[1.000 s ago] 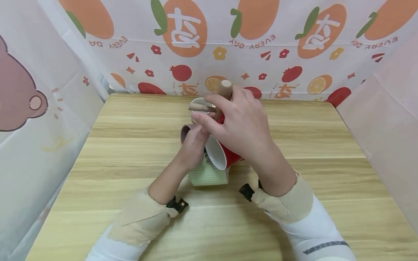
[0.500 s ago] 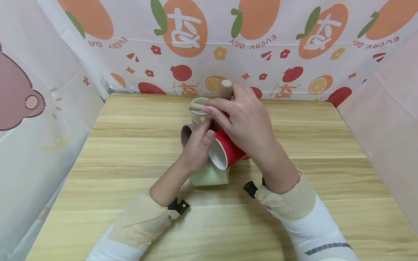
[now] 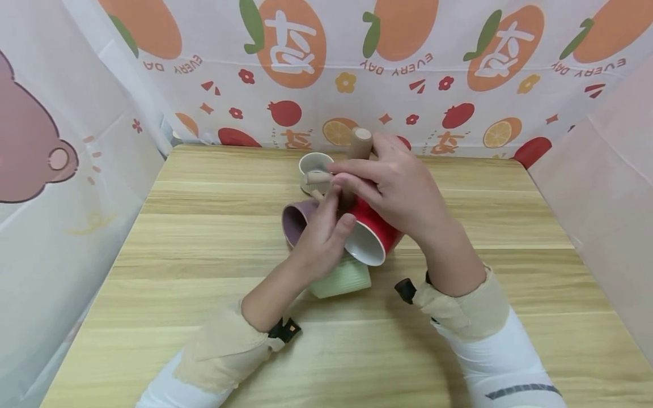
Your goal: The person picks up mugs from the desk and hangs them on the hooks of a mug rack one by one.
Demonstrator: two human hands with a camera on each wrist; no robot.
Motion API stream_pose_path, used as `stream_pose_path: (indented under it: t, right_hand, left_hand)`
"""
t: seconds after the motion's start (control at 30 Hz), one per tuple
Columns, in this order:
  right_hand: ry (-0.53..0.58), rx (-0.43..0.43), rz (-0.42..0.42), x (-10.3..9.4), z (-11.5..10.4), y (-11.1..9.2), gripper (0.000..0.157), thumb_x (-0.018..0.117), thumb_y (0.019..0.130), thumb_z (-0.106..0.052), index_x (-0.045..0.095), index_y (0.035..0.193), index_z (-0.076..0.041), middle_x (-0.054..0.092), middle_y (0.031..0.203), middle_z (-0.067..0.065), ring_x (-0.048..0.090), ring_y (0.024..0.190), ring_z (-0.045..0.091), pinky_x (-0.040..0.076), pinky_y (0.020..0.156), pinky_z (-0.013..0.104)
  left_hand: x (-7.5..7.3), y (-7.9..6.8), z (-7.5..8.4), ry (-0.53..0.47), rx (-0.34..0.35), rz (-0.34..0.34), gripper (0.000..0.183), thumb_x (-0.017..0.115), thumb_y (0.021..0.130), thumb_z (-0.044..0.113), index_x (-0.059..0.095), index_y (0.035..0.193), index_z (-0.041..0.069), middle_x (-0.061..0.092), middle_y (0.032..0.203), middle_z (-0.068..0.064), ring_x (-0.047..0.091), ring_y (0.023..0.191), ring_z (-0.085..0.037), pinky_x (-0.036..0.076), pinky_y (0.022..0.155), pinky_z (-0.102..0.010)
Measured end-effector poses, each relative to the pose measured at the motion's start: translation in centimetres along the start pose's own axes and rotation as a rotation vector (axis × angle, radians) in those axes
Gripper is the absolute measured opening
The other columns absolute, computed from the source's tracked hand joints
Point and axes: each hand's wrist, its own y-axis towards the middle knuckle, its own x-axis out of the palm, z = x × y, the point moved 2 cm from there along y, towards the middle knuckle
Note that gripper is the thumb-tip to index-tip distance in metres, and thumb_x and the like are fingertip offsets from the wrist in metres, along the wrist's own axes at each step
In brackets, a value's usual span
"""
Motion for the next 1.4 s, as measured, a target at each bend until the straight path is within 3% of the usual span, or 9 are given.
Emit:
stream_pose_path:
  t: [0.2, 0.4, 0.63, 0.97, 1.13, 1.3, 1.4]
  right_hand:
    - [0.185, -0.094, -0.071, -0.9, 1.6, -0.6, 0.024, 0.078, 0.083, -0.015, 0.078, 0.107, -0.017, 0.06, 0.094, 0.008, 0.045, 0.082, 0.018, 0.035, 0.073, 0.03]
    - [0.433, -0.199, -0.162, -1.4, 2.9, -0.7, 0.031, 0.08, 0.075, 0.001, 0.077, 0.105, -0.007, 0.067, 0.111, 0.012, 0.054, 0.104, 0.019, 0.043, 0.079, 0.025]
    - [0.492, -0.228, -0.189, -1.6, 3.0, -0.4, 0.029, 0.08, 0.077, -0.001, 0.077, 0.105, -0.007, 0.069, 0.112, 0.012, 0.054, 0.11, 0.021, 0.044, 0.084, 0.027]
    - [0.481, -0.206, -0.144, -1.5, 3.0, -0.7, 0.032, 0.079, 0.076, 0.003, 0.076, 0.107, -0.004, 0.069, 0.113, 0.013, 0.057, 0.107, 0.021, 0.044, 0.077, 0.024]
    - [0.456, -0.207, -0.05, -1.2, 2.9, -0.9, 0.039, 0.079, 0.075, 0.005, 0.074, 0.112, -0.005, 0.065, 0.12, 0.015, 0.055, 0.109, 0.022, 0.044, 0.079, 0.025]
    - [0.493, -0.153, 0.092, -1.0, 3.2, -1.5, 0.052, 0.073, 0.088, -0.013, 0.056, 0.137, -0.007, 0.05, 0.138, 0.02, 0.049, 0.121, 0.029, 0.05, 0.091, 0.029]
    - [0.531, -0.079, 0.108, -1.1, 3.3, -2.0, 0.066, 0.069, 0.09, -0.02, 0.04, 0.146, -0.002, 0.047, 0.141, 0.018, 0.05, 0.122, 0.028, 0.051, 0.097, 0.035]
  left_hand:
    - [1.0, -0.4, 0.6, 0.13, -0.024, -0.01, 0.078, 0.028, 0.096, 0.068, 0.018, 0.156, 0.019, 0.025, 0.159, 0.001, 0.026, 0.146, -0.009, 0.025, 0.119, -0.033]
    - [1.8, -0.9, 1.3, 0.211, -0.032, -0.031, 0.075, 0.031, 0.099, 0.063, 0.017, 0.156, 0.017, 0.026, 0.158, -0.003, 0.027, 0.145, -0.012, 0.03, 0.117, -0.037]
    - [2.0, -0.9, 1.7, 0.215, -0.029, -0.037, 0.075, 0.032, 0.099, 0.062, 0.012, 0.157, 0.019, 0.023, 0.159, 0.001, 0.026, 0.145, -0.011, 0.032, 0.116, -0.035]
    - [1.9, -0.8, 1.7, 0.244, -0.045, -0.026, 0.077, 0.033, 0.099, 0.063, 0.016, 0.157, 0.014, 0.031, 0.155, -0.003, 0.034, 0.141, -0.012, 0.036, 0.114, -0.035]
    - [1.9, -1.1, 1.6, 0.29, -0.069, -0.021, 0.08, 0.032, 0.098, 0.065, 0.018, 0.156, 0.012, 0.033, 0.154, -0.009, 0.035, 0.141, -0.016, 0.035, 0.114, -0.039]
    - [2.1, -1.2, 1.5, 0.313, -0.094, -0.023, 0.074, 0.044, 0.1, 0.053, 0.02, 0.155, 0.011, 0.034, 0.153, -0.01, 0.034, 0.142, -0.019, 0.032, 0.116, -0.041]
    - [2.2, -1.2, 1.6, 0.318, -0.1, -0.022, 0.071, 0.051, 0.099, 0.043, 0.021, 0.154, 0.01, 0.034, 0.153, -0.009, 0.034, 0.142, -0.019, 0.032, 0.116, -0.041]
